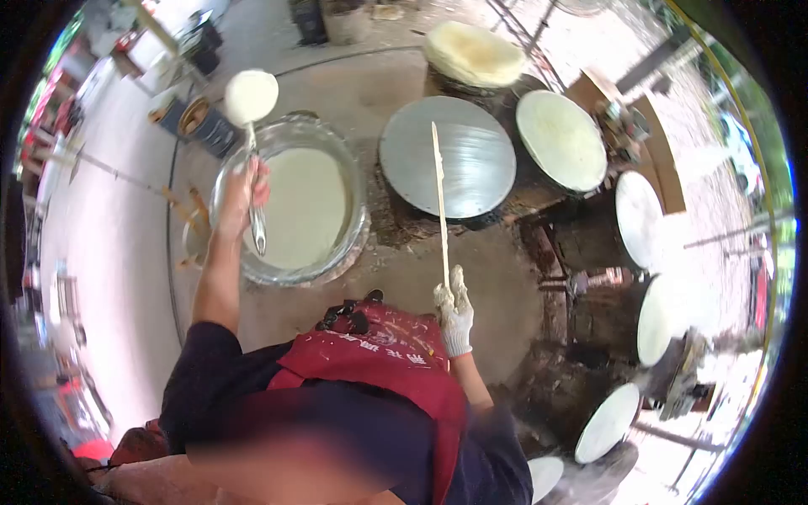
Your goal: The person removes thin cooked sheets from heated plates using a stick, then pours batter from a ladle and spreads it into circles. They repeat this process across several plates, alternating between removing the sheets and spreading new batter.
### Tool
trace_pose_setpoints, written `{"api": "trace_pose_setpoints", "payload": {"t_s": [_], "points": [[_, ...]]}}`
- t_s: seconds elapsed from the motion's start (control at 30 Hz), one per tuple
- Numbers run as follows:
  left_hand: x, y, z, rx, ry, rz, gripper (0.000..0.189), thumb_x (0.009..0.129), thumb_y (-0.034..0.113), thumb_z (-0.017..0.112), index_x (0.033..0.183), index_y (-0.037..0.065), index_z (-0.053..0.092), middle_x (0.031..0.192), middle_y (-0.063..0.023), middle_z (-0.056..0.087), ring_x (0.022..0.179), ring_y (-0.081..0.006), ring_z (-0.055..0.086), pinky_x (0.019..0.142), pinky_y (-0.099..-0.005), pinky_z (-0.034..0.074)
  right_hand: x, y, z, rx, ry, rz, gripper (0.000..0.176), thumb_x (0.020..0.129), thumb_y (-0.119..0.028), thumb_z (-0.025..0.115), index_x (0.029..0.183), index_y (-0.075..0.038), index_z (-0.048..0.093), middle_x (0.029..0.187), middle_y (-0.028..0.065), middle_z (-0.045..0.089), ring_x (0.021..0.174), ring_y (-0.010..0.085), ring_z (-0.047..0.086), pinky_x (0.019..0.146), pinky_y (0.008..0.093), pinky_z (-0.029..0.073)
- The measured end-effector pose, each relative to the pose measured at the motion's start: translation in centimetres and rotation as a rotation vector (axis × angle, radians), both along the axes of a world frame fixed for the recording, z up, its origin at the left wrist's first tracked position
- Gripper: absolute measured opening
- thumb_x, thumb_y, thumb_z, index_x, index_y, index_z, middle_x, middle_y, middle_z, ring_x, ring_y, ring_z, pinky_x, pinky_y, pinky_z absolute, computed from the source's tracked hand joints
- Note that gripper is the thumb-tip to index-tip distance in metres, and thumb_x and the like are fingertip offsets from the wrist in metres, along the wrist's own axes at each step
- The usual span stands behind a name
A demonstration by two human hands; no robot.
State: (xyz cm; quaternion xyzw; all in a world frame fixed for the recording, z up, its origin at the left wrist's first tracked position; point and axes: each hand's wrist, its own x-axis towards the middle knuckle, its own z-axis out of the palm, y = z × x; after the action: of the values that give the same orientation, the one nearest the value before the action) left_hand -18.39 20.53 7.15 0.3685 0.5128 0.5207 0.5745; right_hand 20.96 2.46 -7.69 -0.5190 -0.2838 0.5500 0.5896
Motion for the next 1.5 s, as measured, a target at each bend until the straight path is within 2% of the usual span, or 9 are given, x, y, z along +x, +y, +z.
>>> {"api": "trace_pose_setpoints", "payload": {"t_s": [0.43,0.53,0.6,0.7,0.83,0.97,1.17,1.33,1.5], "points": [[26.4,15.4,-8.5,-0.403,-0.819,-0.53,0.032,0.101,0.025,0.046,0.102,-0.006,0.051,0.062,0.0066,0.042,0.037,0.0016,0.032,0.038,-0.018,0.024,18.1,12.5,-5.7,-0.078,-0.195,-0.084,0.038,0.094,-0.006,0.057,0.131,-0.001,0.05,0.101,0.002,0.061,0.078,0.0075,0.056,0.072,0.0193,0.049],[33.9,16.5,-10.2,-0.309,-0.596,-0.422,0.034,0.1,0.031,0.05,0.1,-0.003,0.052,0.062,0.0069,0.041,0.041,0.0002,0.034,0.041,-0.0198,0.027,21.1,18.6,-4.9,-0.04,0.367,-0.172,0.044,0.095,0.002,0.051,0.138,0.002,0.042,0.124,0.0057,0.055,0.099,0.0132,0.056,0.091,0.0239,0.047],[38.6,16.7,-12.1,-0.236,-0.381,-0.286,0.033,0.098,0.033,0.052,0.093,0.0,0.052,0.058,0.0059,0.042,0.041,-0.0025,0.036,0.042,-0.0215,0.028,21.8,22.5,-5.3,-0.025,-0.041,-0.123,0.052,0.098,-0.03,0.05,0.144,-0.012,0.038,0.092,0.0086,0.065,0.075,0.0227,0.061,0.071,0.0337,0.051],[41.2,17.3,-17.6,-0.161,0.025,-0.161,0.031,0.096,0.032,0.055,0.086,0.002,0.053,0.056,0.0036,0.046,0.042,-0.0064,0.041,0.043,-0.0246,0.031,21.7,25.2,-5.4,-0.308,-1.245,0.349,0.051,0.093,-0.034,0.051,0.141,-0.019,0.041,0.086,0.0207,0.065,0.076,0.0393,0.064,0.066,0.0448,0.051],[40.2,17.5,-15.8,-0.167,0.408,-0.054,0.024,0.093,0.024,0.057,0.082,0.003,0.053,0.054,0.0004,0.05,0.042,-0.0108,0.046,0.043,-0.0303,0.036,22.0,25.1,-3.8,-0.263,-1.188,0.259,0.052,0.091,-0.029,0.051,0.141,-0.015,0.042,0.078,0.0197,0.065,0.074,0.0397,0.064,0.068,0.0453,0.051],[34.6,17.2,-17.6,-0.058,0.704,0.024,0.019,0.093,0.018,0.057,0.089,0.0,0.055,0.057,-0.0048,0.053,0.049,-0.0167,0.051,0.048,-0.0317,0.042,20.1,25.4,-8.9,-0.205,-0.029,0.004,0.052,0.089,-0.026,0.069,0.129,0.002,0.054,0.089,-0.003,0.061,0.075,0.0036,0.053,0.067,0.0211,0.045],[27.0,14.3,-15.5,0.234,0.64,0.092,0.017,0.096,0.016,0.053,0.099,-0.001,0.054,0.062,-0.0045,0.053,0.055,-0.0123,0.05,0.05,-0.029,0.043,16.0,27.9,-3.0,-0.334,-0.738,0.215,0.045,0.092,-0.031,0.062,0.126,-0.001,0.057,0.091,0.003,0.068,0.079,0.0085,0.06,0.07,0.0247,0.049],[22.9,11.2,-12.4,-0.016,0.327,0.082,0.014,0.098,0.015,0.051,0.097,0.001,0.054,0.063,0.003,0.048,0.053,-0.0054,0.046,0.046,-0.0224,0.038,14.1,27.3,-7.8,-0.367,-0.042,0.071,0.044,0.094,-0.026,0.061,0.13,-0.002,0.054,0.083,-0.0002,0.063,0.074,0.0047,0.056,0.062,0.0205,0.045],[18.8,8.8,-12.4,-0.228,0.34,0.02,0.016,0.097,0.015,0.052,0.087,0.004,0.053,0.057,0.0047,0.043,0.046,-0.0047,0.041,0.042,-0.0243,0.032,11.6,28.6,-1.1,-0.358,-0.617,0.292,0.051,0.087,-0.033,0.071,0.126,-0.004,0.059,0.087,-0.0012,0.065,0.076,0.0068,0.058,0.067,0.0237,0.048]]}}
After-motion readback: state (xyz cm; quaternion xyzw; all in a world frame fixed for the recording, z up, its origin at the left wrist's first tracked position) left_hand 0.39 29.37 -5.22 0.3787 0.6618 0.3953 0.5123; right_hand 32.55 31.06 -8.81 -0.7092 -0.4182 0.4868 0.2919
